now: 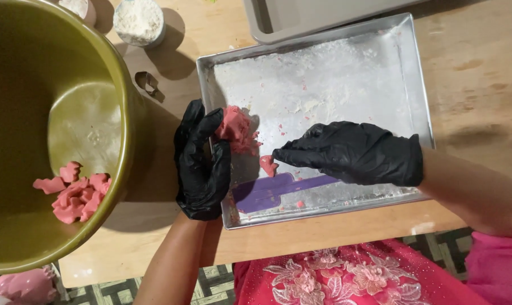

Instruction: Cutting small shapes from pink dough using a cookie cutter on a floured tray

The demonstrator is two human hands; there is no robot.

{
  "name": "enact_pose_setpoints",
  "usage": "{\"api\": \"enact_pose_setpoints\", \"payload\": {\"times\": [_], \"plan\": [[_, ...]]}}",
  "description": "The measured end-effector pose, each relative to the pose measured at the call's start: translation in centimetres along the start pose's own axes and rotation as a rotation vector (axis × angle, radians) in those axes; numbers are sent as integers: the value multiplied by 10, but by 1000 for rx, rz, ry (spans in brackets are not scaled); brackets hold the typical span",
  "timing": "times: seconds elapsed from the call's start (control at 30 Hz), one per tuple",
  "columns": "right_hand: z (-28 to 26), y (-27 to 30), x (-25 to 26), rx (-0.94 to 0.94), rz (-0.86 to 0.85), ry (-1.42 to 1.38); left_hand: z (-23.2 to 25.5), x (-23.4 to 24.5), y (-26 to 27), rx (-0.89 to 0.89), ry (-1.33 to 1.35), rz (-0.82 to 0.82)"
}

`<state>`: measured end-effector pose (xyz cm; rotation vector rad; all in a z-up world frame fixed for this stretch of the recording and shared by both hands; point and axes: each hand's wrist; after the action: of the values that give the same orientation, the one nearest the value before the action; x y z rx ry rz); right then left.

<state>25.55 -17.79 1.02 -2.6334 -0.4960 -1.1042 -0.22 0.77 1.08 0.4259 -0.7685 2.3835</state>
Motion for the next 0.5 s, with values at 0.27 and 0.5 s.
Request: {"api": "enact_pose_setpoints", "payload": {"times": [0.27,0.5], "plan": [[-9,-9,6,46,136,148,3,-2,-1,12,15,21],[-18,-9,8,85,141,160,-6,-5,2,-15,6,71]]}}
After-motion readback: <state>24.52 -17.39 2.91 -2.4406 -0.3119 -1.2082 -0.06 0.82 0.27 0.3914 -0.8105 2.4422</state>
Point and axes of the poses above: each hand's wrist, its own y-axis away from the middle knuckle, its own x-axis out of the back of the hand, z = x × y, and after that the axes turned 7 degrees about -y, right-handed
